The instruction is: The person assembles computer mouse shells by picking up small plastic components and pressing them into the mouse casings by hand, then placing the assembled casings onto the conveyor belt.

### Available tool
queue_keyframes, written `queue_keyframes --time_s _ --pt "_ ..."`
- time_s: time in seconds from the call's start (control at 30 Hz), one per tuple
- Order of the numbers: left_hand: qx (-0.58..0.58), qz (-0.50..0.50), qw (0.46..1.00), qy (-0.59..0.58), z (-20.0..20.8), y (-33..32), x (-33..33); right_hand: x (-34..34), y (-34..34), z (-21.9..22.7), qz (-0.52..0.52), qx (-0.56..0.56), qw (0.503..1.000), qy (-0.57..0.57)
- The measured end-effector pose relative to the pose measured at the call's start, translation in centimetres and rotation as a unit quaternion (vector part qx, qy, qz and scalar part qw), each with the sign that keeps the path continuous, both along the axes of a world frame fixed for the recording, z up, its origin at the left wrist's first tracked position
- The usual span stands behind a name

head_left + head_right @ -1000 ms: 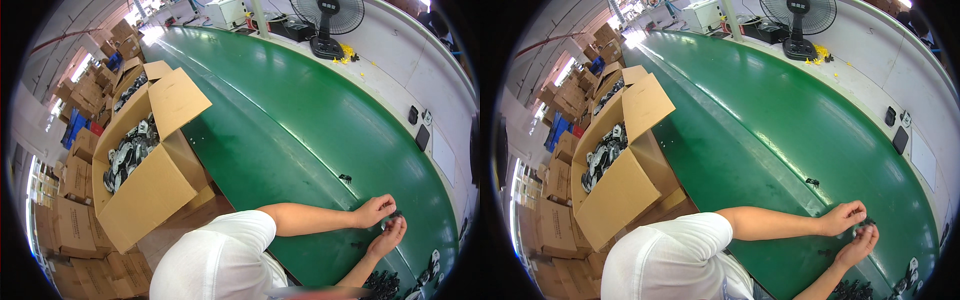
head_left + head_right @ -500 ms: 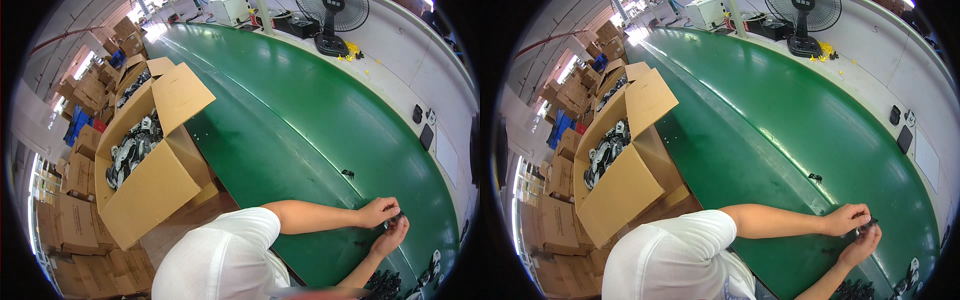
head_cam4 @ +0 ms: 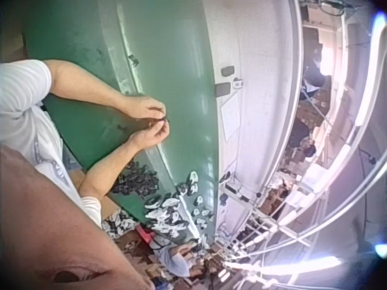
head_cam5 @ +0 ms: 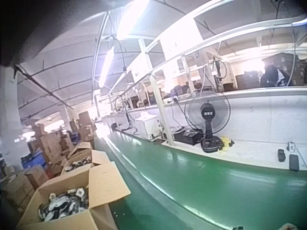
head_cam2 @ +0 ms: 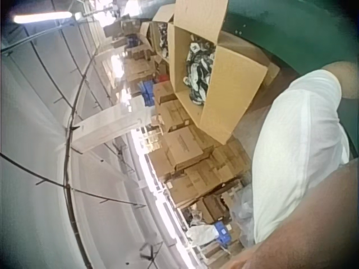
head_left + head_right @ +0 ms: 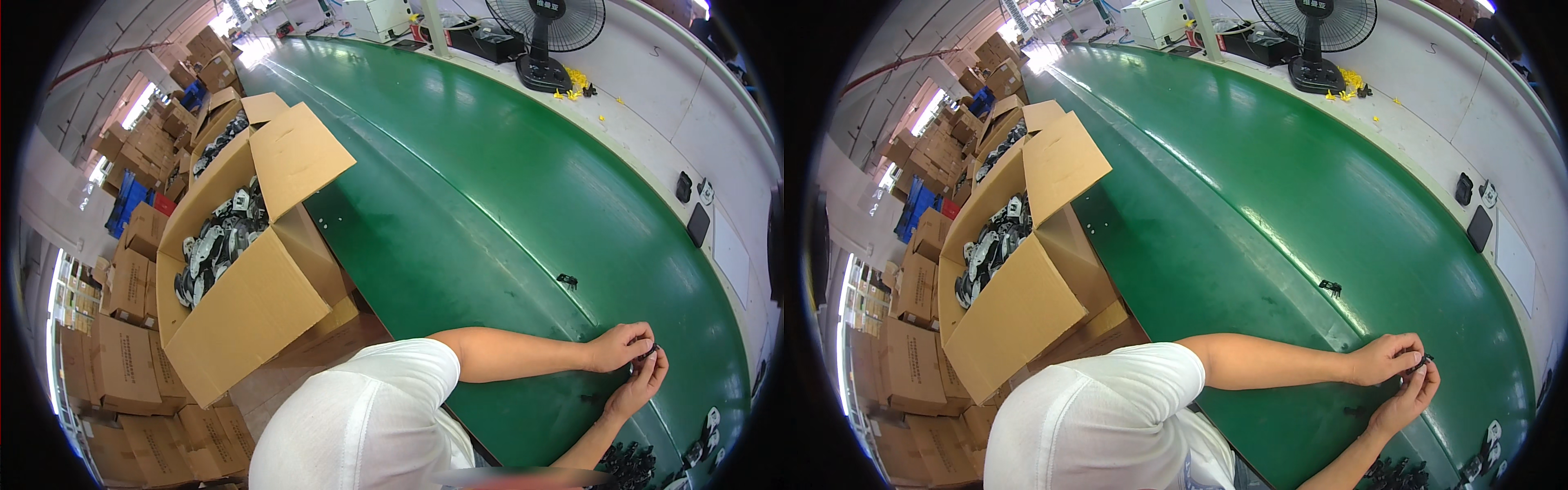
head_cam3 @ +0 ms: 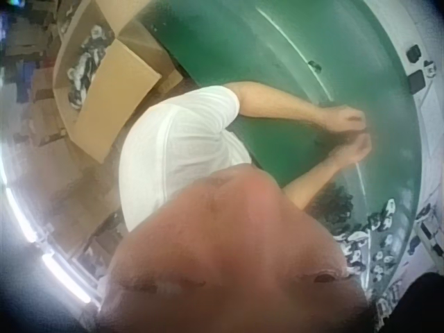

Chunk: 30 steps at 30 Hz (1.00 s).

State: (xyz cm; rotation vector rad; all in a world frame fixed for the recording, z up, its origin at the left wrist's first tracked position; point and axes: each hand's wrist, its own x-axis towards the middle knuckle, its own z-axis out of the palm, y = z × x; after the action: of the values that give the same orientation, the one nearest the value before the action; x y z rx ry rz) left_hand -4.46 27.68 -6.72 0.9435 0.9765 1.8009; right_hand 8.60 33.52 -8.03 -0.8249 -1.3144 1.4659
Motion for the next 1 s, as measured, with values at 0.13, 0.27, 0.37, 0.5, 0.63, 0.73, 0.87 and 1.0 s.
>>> queue_keyframes --time_s 0.13,0.27,0.37,0.5,0.63,0.73,0.87,1.0 --pt "-0.022 -0.033 0.994 -0.106 -0.3 0.5 -0.5 -1.0 -1.0 0.8 -0.006 0.008 1.000 0.018" --pt "-0.037 -0.033 0.996 -0.069 -0.8 0.7 -0.8 -0.2 0.2 -0.7 0.013 0.021 1.000 0.005" --pt "-0.042 -0.019 0.997 -0.055 -0.9 0.8 -0.4 0.4 0.5 -1.1 0.018 -0.009 1.000 0.022" --pt "-0.016 -0.047 0.993 -0.105 -1.2 1.8 0.6 0.8 0.4 -0.2 0.029 -0.012 0.999 0.028" --pt "-0.028 -0.027 0.997 -0.073 -2.5 1.5 -0.5 -0.5 -0.5 0.2 0.040 -0.009 0.999 0.014" --pt "-0.031 -0.021 0.998 -0.055 -2.5 1.2 -1.0 -1.2 -0.6 0.6 0.043 -0.024 0.998 0.029" --pt "-0.054 0.022 0.998 -0.016 -2.0 0.9 -0.9 -1.6 -0.7 0.6 0.048 -0.028 0.997 0.050" --pt "-0.068 0.044 0.997 0.008 -1.9 1.0 -0.2 -1.0 -0.7 1.1 0.029 -0.014 0.999 0.029"
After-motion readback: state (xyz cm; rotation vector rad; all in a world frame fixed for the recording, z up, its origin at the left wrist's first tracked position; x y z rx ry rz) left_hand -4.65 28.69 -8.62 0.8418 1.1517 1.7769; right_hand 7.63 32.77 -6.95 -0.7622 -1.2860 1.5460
